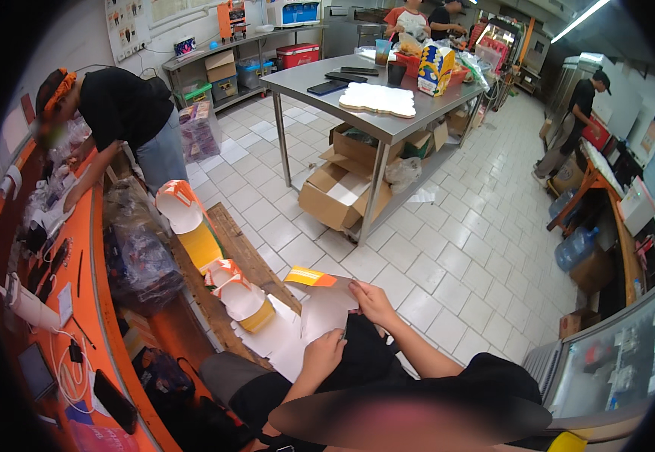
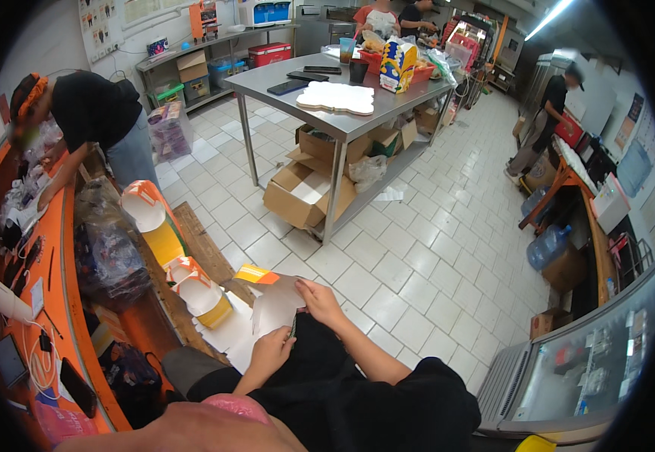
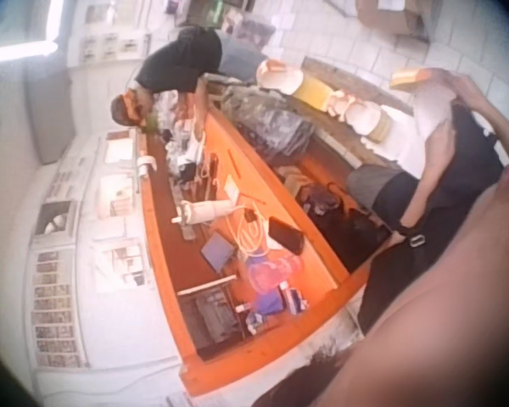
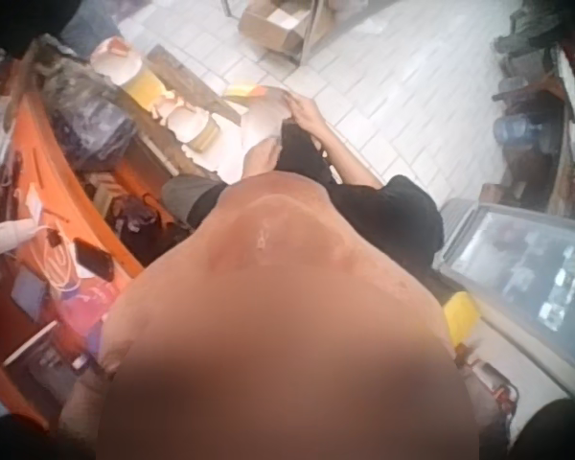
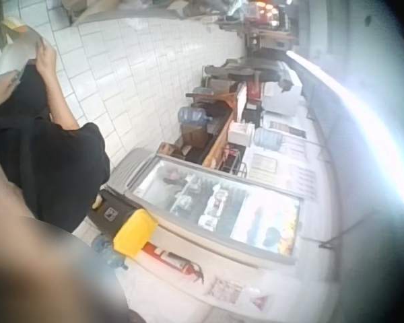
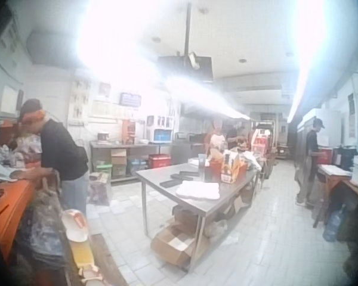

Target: The person folds and assembles small paper food containers from flat sheets, repeatedly folding flaps and tucking tabs to form the box shape. They handle multiple containers one at a time, stacking completed units on a wooden board.

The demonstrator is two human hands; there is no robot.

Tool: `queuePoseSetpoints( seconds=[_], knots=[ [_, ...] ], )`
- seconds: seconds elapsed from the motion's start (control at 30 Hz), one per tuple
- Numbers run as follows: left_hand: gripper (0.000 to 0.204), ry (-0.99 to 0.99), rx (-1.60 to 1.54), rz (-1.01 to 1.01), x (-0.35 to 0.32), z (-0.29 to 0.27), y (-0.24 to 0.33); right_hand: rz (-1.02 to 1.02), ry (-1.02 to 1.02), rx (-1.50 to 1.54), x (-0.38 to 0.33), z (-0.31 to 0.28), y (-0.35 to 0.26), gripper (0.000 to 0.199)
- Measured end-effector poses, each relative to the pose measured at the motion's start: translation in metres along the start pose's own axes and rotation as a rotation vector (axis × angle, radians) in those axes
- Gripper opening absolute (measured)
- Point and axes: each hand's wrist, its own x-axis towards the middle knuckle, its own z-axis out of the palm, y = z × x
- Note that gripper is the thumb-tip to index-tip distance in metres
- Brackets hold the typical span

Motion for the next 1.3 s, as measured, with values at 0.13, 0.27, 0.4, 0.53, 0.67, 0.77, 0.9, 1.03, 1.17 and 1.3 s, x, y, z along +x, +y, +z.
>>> queuePoseSetpoints(
  seconds=[0.13, 0.27, 0.4, 0.53, 0.67, 0.77, 0.9, 1.03, 1.17, 1.3],
  knots=[
    [0.029, -0.066, -0.517, -0.005, -0.005, -0.016, 0.007, 0.056, -0.076, 0.057, 0.006, 0.0, 0.006, 0.042],
    [0.041, 0.002, -0.136, 0.204, 0.0, -0.026, 0.008, 0.209, -0.327, 0.215, 0.005, 0.015, 0.018, 0.036],
    [0.018, -0.111, -0.054, 0.264, 0.001, -0.036, -0.003, 0.38, -0.446, 0.423, -0.002, 0.029, 0.026, 0.023],
    [0.013, 0.011, 0.078, 0.333, -0.013, -0.036, -0.012, 0.428, -0.453, 0.475, -0.008, 0.037, 0.026, 0.026],
    [0.015, 0.066, 0.184, 0.276, -0.024, -0.032, -0.018, 0.39, -0.51, 0.459, -0.012, 0.045, 0.025, 0.027],
    [0.017, 0.077, 0.221, 0.283, -0.025, -0.033, -0.024, 0.407, -0.559, 0.534, -0.014, 0.048, 0.027, 0.028],
    [0.016, 0.161, 0.123, 0.248, -0.029, -0.041, -0.024, 0.303, -0.628, 0.542, -0.015, 0.047, 0.029, 0.027],
    [0.014, 0.239, 0.015, 0.165, -0.036, -0.05, -0.02, 0.118, -0.585, 0.471, -0.016, 0.044, 0.023, 0.021],
    [0.011, 0.37, -0.258, 0.058, -0.034, -0.051, -0.016, -0.03, -0.605, 0.473, -0.015, 0.043, 0.007, 0.018],
    [0.013, 0.475, -0.805, -0.067, -0.019, -0.048, -0.005, -0.222, -0.62, 0.441, -0.016, 0.048, -0.011, 0.017]
  ],
)
